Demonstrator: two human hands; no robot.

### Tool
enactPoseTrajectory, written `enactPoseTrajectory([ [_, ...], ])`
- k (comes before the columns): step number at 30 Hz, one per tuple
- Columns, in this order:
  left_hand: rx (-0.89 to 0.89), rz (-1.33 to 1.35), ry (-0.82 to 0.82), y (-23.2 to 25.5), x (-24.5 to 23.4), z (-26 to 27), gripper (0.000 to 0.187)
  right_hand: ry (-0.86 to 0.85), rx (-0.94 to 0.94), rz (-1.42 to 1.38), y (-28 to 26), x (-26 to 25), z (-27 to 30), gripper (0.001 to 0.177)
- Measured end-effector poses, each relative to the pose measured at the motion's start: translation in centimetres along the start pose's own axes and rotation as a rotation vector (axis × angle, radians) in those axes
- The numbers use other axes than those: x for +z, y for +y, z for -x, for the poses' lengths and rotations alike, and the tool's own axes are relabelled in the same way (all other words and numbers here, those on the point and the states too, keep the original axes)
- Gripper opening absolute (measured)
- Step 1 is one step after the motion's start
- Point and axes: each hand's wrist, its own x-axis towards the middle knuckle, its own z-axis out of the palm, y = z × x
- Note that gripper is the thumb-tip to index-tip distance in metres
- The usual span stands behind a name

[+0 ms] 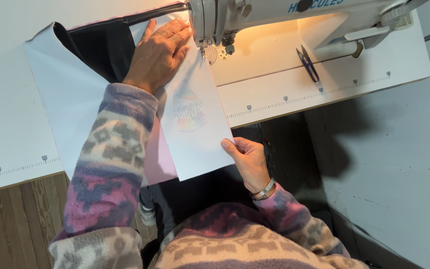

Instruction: Sewing a leather product and trimming excess thread and piping using snips.

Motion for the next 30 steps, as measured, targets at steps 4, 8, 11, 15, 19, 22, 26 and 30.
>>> enactPoseTrajectory([
  [4,0.006,-0.003,0.023,-0.3,0.1,-0.3,0.037,0.002,0.017,0.012,-0.4,0.1,0.4,0.028],
  [8,-0.005,-0.008,0.0,-0.8,-0.4,-0.9,0.039,0.0,0.059,0.021,-0.6,0.2,0.2,0.031],
  [11,0.009,-0.017,-0.013,-1.3,0.0,-0.9,0.04,-0.034,0.058,-0.003,-1.0,0.4,0.6,0.035],
  [15,0.014,-0.02,-0.015,-1.8,-0.2,-1.4,0.04,-0.057,0.058,-0.038,-1.0,0.5,0.3,0.038],
  [19,0.024,-0.035,-0.003,-2.2,-0.3,-2.0,0.041,-0.076,0.073,-0.051,-1.2,0.6,0.3,0.038],
  [22,0.033,-0.036,-0.004,-2.8,-0.2,-2.4,0.041,-0.085,0.088,-0.056,-1.4,0.7,0.1,0.037],
  [26,0.054,-0.047,0.017,-3.5,0.0,-2.9,0.04,-0.103,0.098,-0.054,-1.3,0.8,-0.3,0.038],
  [30,0.073,-0.07,0.048,-4.5,0.3,-3.2,0.039,-0.112,0.109,-0.039,-1.7,1.0,-0.5,0.038],
])
